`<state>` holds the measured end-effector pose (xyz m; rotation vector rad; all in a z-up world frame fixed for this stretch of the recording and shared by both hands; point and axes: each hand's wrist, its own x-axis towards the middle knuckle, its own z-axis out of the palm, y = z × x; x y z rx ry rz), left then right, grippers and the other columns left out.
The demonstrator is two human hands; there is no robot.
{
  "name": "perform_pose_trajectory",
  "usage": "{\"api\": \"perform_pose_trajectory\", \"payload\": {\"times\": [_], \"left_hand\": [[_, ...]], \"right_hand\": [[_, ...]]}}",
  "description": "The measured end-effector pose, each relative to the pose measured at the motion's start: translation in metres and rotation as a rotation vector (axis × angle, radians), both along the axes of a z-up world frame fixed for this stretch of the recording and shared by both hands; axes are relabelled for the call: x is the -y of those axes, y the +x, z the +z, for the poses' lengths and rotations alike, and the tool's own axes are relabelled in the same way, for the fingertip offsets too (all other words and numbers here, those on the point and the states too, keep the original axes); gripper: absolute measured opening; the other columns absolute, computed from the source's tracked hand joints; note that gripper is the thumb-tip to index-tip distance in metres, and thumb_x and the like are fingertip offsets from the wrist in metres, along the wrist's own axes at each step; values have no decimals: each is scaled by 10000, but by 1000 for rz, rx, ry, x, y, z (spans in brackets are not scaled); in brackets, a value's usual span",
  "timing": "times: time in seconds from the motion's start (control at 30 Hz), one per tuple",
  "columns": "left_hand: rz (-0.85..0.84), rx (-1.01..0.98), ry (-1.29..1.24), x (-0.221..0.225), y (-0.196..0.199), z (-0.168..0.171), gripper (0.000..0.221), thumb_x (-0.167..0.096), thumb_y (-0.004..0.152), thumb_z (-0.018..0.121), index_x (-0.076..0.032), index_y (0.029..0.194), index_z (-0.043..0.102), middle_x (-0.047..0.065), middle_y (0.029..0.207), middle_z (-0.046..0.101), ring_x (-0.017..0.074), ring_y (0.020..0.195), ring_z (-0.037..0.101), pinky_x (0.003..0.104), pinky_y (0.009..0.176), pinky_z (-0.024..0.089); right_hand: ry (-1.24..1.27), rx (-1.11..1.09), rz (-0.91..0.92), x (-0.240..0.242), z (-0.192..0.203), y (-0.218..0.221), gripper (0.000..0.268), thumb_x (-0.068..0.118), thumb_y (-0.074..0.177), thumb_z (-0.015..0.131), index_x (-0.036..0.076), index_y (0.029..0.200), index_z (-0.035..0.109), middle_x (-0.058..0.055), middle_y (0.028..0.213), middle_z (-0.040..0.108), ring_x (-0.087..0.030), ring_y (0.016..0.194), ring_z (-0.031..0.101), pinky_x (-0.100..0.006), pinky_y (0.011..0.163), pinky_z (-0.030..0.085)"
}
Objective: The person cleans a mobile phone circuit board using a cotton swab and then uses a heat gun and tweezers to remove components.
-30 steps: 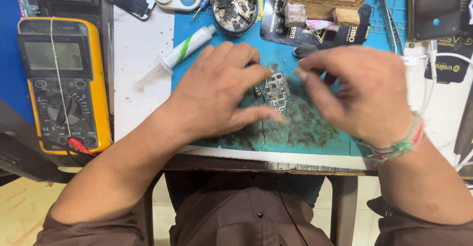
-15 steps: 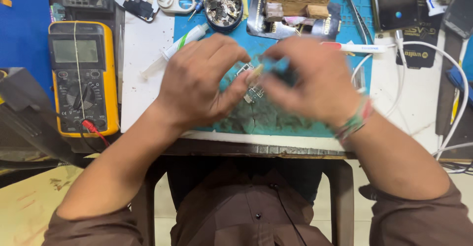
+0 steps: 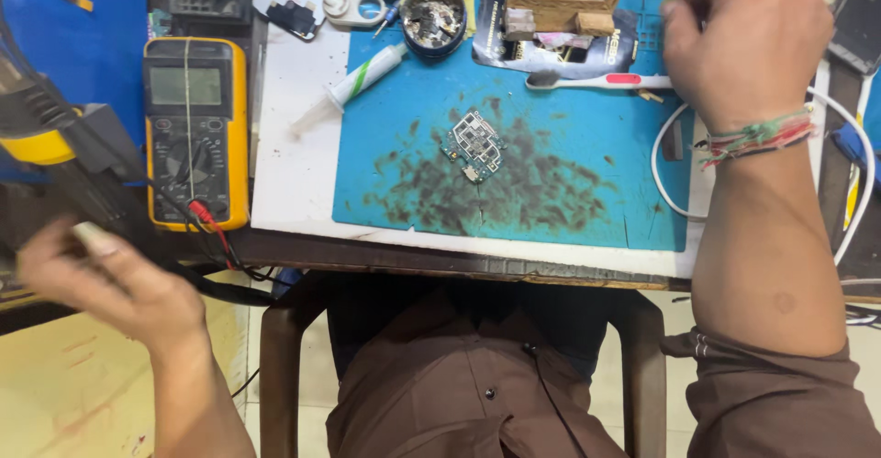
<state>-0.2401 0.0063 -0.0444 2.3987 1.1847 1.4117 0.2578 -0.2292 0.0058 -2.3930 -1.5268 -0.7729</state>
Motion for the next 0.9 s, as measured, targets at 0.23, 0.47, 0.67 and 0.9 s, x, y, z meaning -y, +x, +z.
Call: {"api": "perform_pose_trajectory", "payload": {"times": [0.23,0.47,0.67,0.9], "left_hand": [[123,-255,62,-7,-7,-17,402,-337,1233,473,5,1029,531,130,1015,556,320,1019,548,421,952,344],[81,-7,-166,-5,-1,1,471,-374,1262,501,34,1028,543,94,794,534,207,683,526,370,646,406],[30,169,-324,-21,13,20,370,-320,1196,561,39,1121,518,99,856,544,208,755,566,361,692,446],[-76,-181,47,33,56,66,376,-219,1033,711,30,1249,528,169,1092,593,333,981,613,440,882,483]], "right_hand": [[558,-723,430,-19,13,-37,100,-8,1123,574,-54,1035,587,-118,967,695,-165,862,744,-275,745,561],[87,-622,642,-31,29,-71,77,87,975,743,16,995,721,-127,898,709,-238,817,724,-310,702,555],[46,-489,503,-20,29,-69,94,141,1058,745,58,1099,753,-107,862,714,-272,741,699,-347,662,512],[374,-226,877,-18,23,-99,241,11,853,757,68,1065,656,-170,1039,767,-223,641,689,-340,539,517]]}}
